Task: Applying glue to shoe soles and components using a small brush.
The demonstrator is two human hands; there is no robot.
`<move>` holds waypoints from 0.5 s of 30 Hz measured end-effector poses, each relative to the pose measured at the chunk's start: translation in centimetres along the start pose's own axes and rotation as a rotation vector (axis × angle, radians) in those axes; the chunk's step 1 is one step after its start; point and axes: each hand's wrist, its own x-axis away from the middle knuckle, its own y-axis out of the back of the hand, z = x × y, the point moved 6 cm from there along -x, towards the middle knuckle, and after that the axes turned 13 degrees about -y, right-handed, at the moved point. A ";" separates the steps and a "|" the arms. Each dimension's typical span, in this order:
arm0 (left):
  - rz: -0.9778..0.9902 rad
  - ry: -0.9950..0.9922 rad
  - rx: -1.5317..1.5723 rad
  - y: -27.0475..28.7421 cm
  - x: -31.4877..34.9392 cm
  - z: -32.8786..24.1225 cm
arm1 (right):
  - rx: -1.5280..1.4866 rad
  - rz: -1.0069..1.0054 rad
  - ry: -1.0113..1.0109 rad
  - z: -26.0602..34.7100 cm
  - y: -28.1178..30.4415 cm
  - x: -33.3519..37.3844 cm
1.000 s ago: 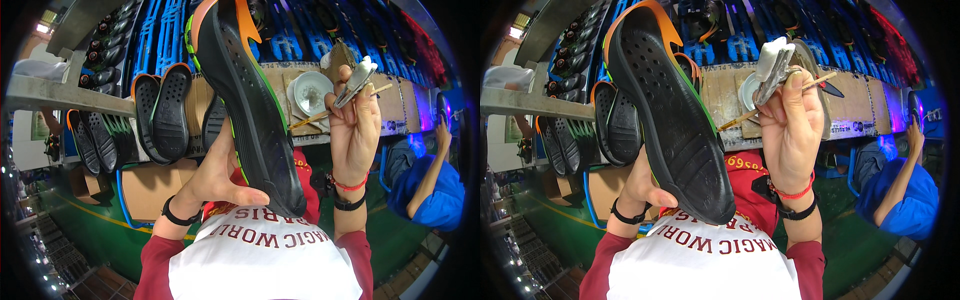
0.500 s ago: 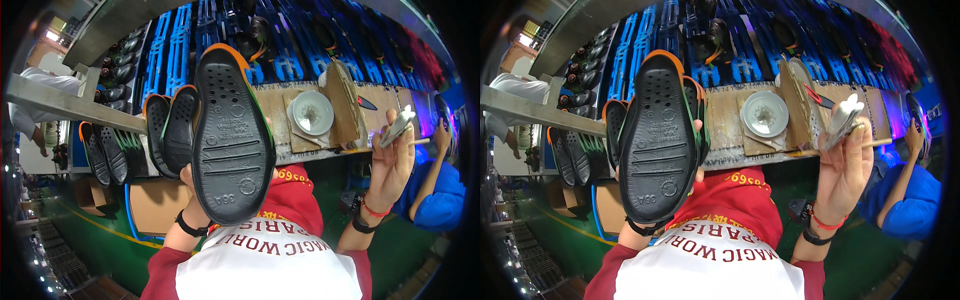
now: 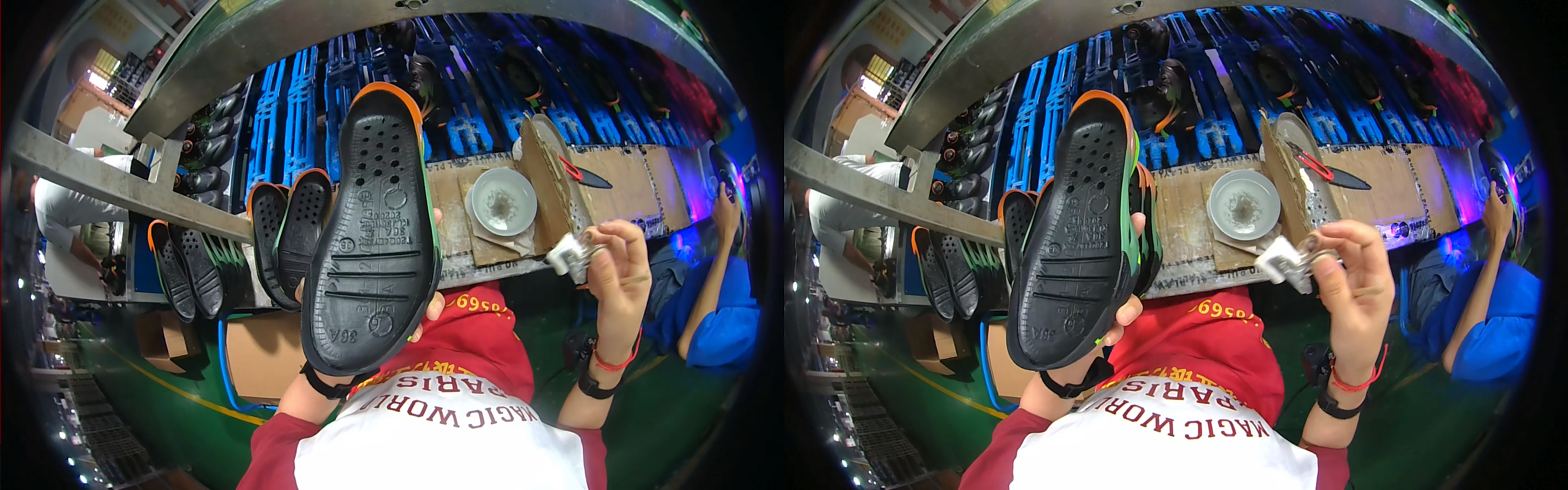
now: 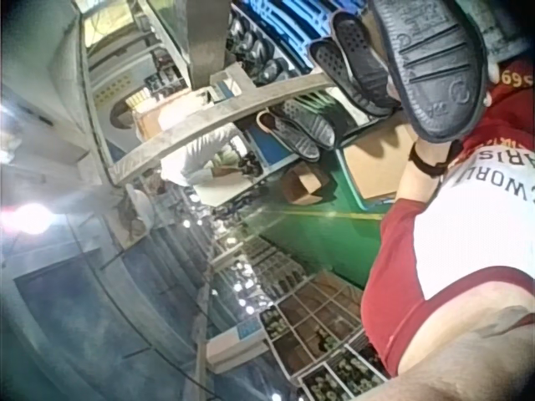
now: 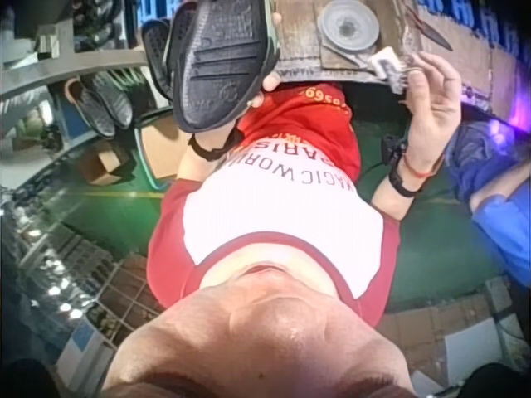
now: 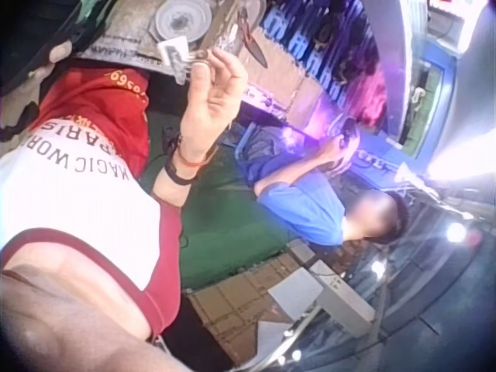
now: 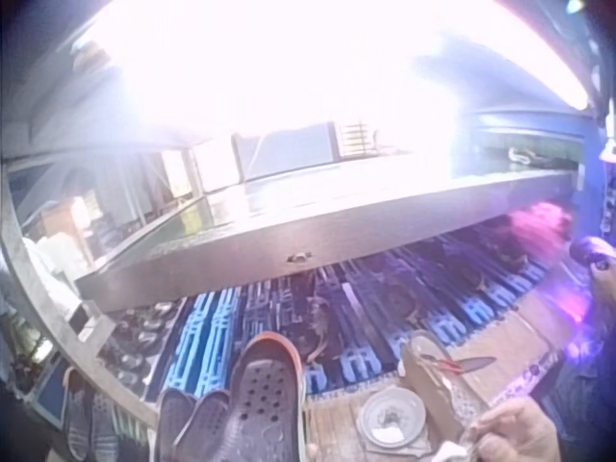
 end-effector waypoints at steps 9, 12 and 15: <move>-0.022 0.099 0.019 0.0 -0.4 0.6 | 0.798 0.222 0.517 2.0 -7.9 2.1; 0.014 0.072 0.027 0.3 -0.5 0.5 | 0.873 0.219 0.550 1.5 -8.8 2.0; -0.022 0.155 0.010 0.4 -0.3 0.7 | 0.867 0.283 0.539 1.8 -9.4 1.9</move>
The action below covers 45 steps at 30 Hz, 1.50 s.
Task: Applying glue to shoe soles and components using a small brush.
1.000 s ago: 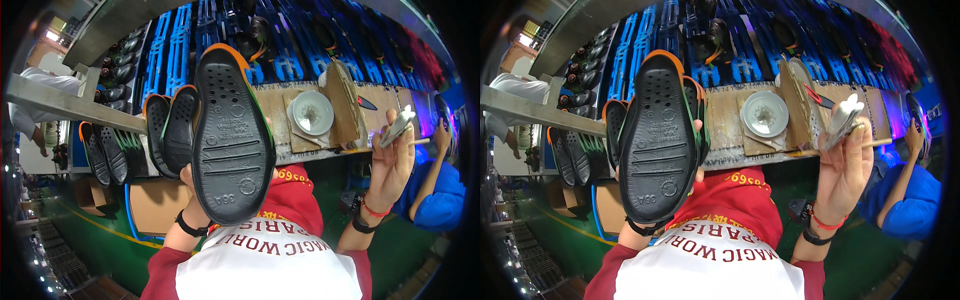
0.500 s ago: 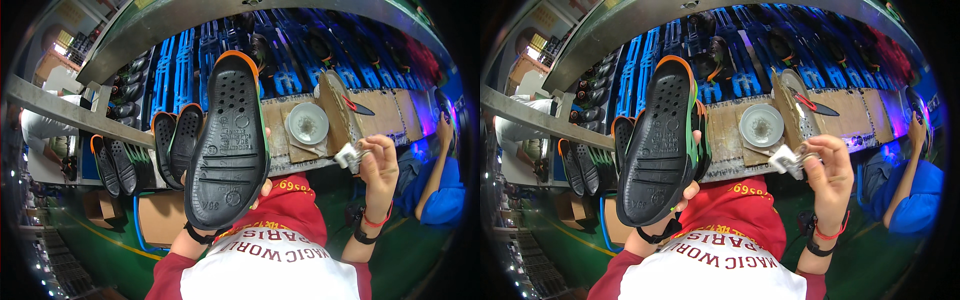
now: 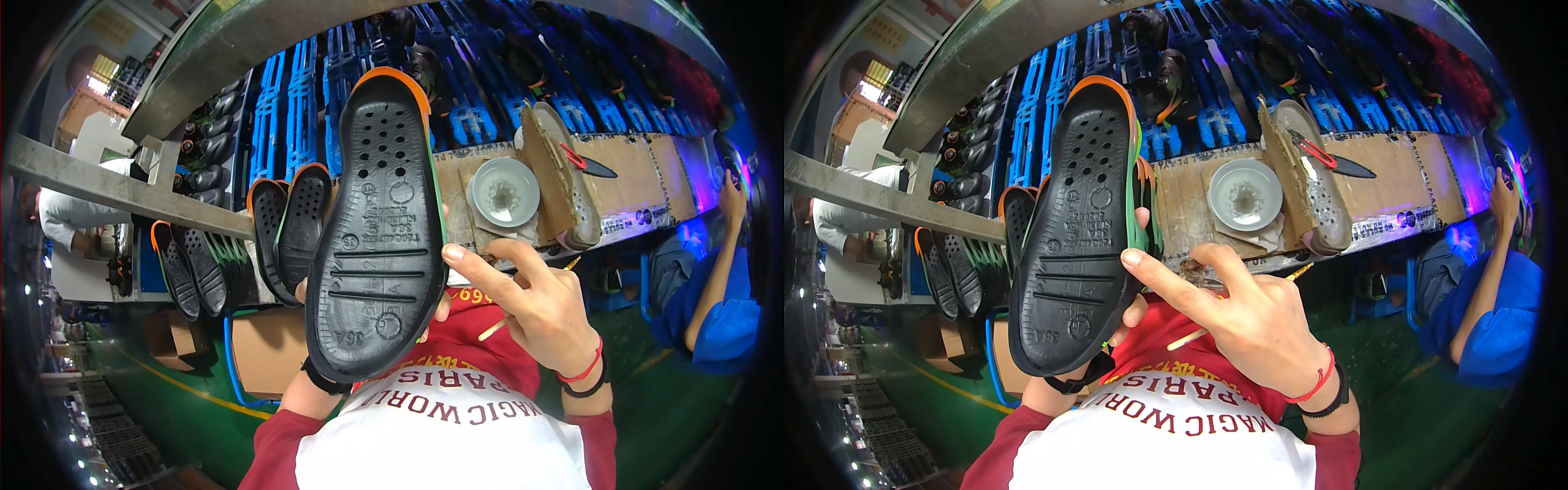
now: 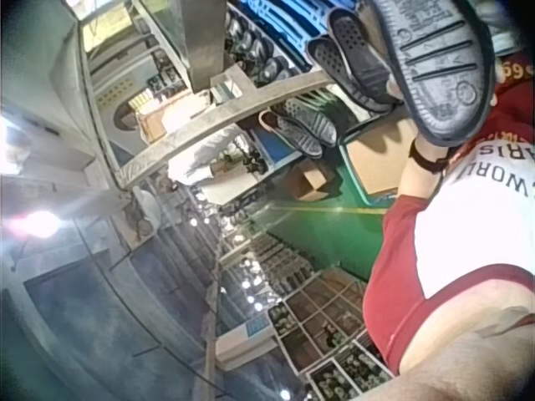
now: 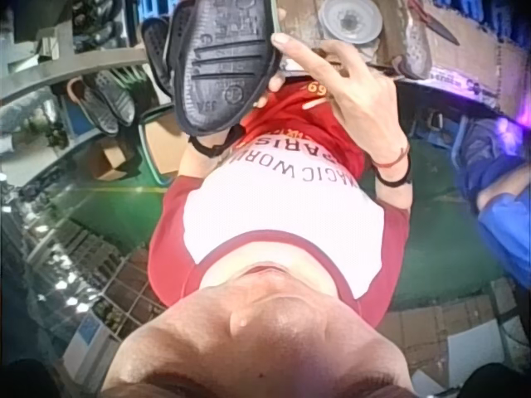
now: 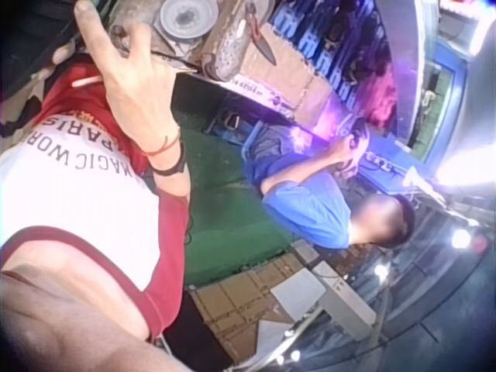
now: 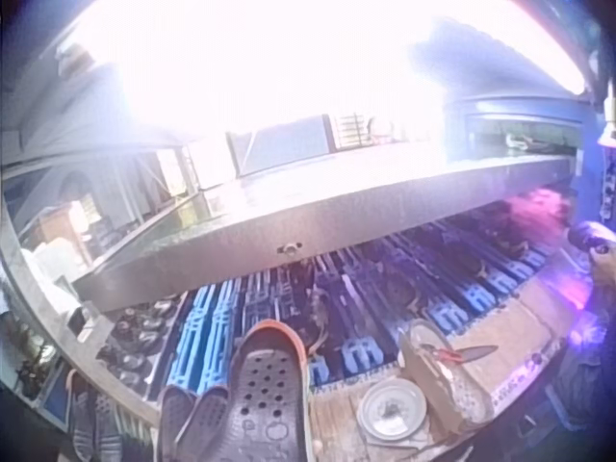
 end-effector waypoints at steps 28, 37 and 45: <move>0.193 0.010 -0.143 -2.2 -3.2 2.0 | 0.074 -0.233 -0.147 -4.1 6.0 3.3; 0.684 -0.317 -0.900 -14.3 -24.5 16.2 | 0.061 -0.918 -0.595 -10.2 15.7 17.3; 0.609 -0.545 -1.413 -14.4 -39.9 18.7 | 0.028 -0.758 -0.562 -9.5 12.5 15.2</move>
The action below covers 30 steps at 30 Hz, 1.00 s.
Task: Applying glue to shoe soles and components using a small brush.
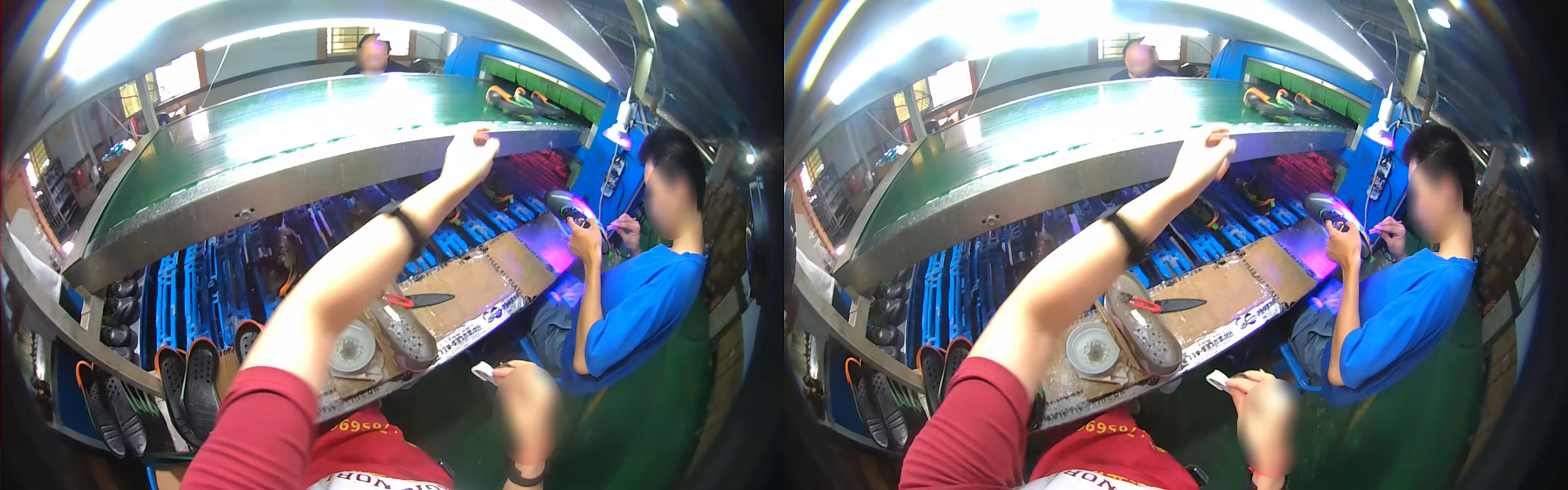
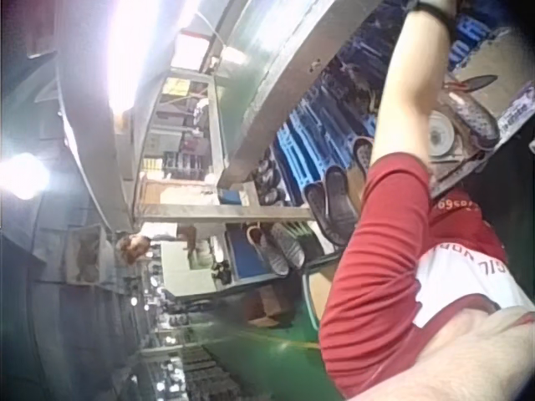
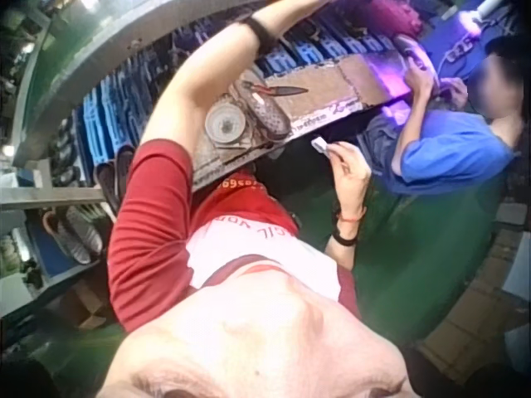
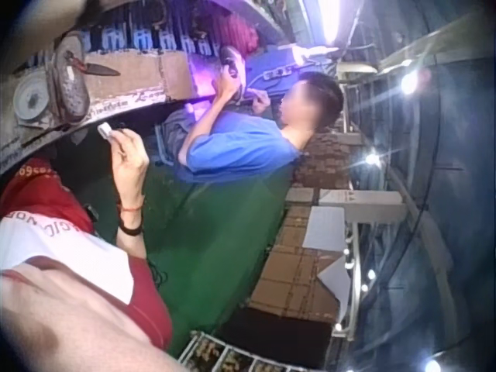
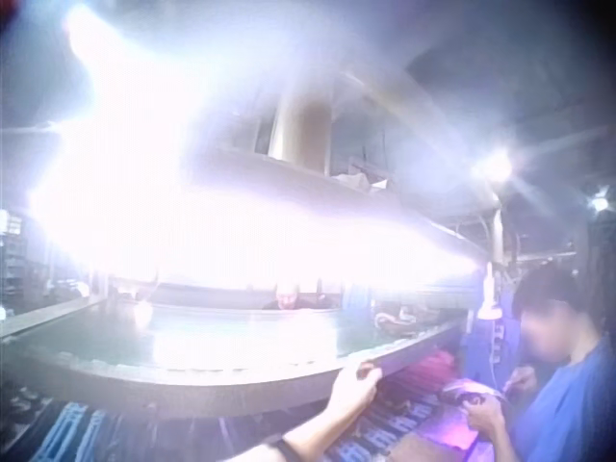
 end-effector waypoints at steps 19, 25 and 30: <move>-0.127 0.746 -1.561 34.9 52.5 -24.1 | 0.296 0.405 0.241 7.5 -22.1 2.3; -0.386 1.036 -1.123 36.4 55.9 -22.8 | 0.502 0.324 0.209 5.5 -25.4 1.9; -0.621 0.916 -0.704 37.0 55.5 -23.6 | 0.578 0.385 0.199 4.1 -26.9 1.5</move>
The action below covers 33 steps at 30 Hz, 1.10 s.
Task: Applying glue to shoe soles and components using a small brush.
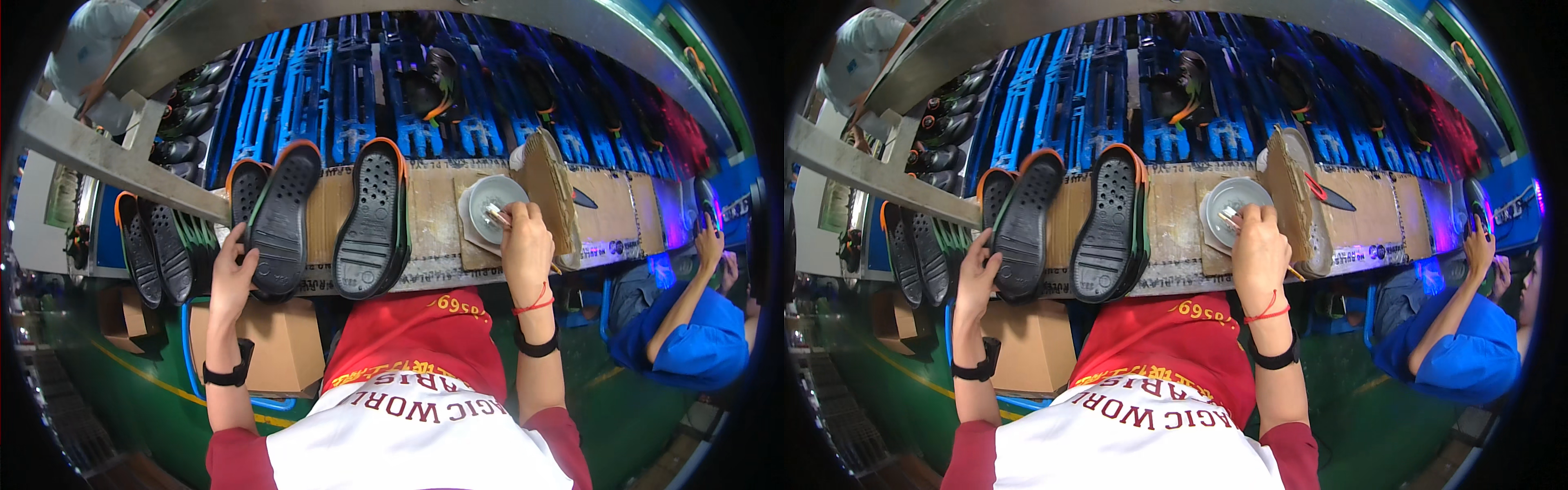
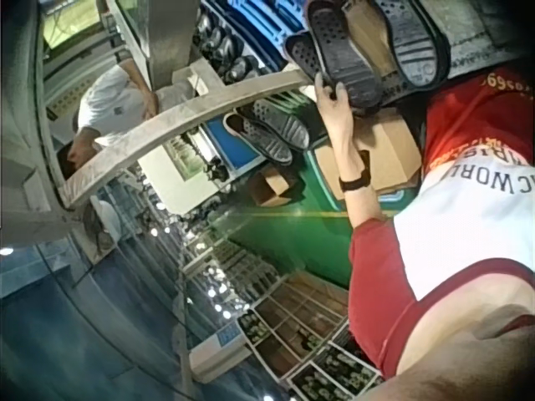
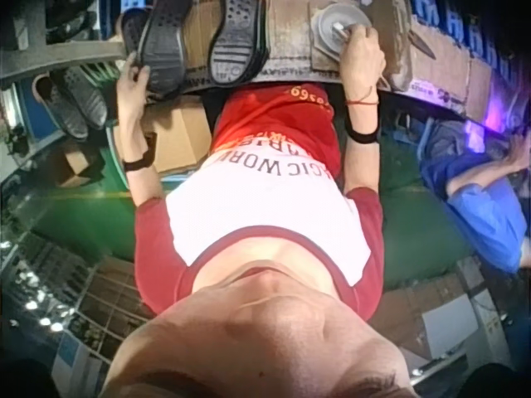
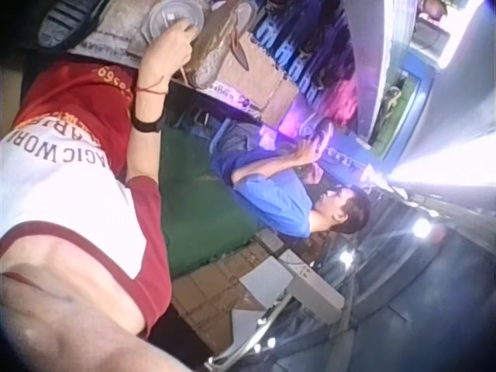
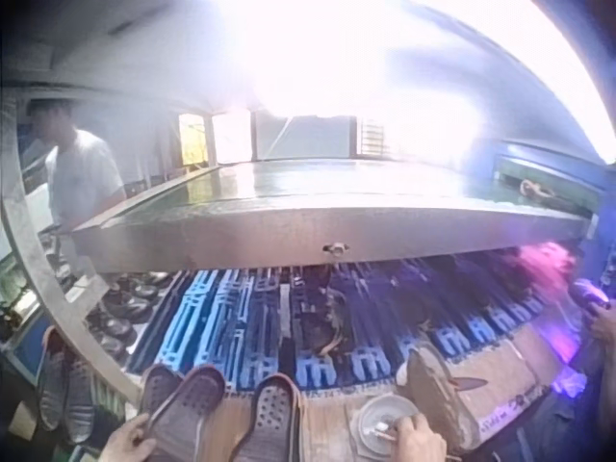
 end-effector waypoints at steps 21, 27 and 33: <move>0.390 -0.202 0.901 -14.7 0.8 -8.8 | 0.027 0.059 -0.010 -1.1 -0.8 0.0; 0.439 -0.575 0.197 -14.1 0.7 -11.3 | -0.586 0.014 0.342 1.7 5.7 1.1; 0.511 -0.651 0.078 -14.7 1.7 -14.0 | -0.651 0.106 0.540 3.5 6.1 3.0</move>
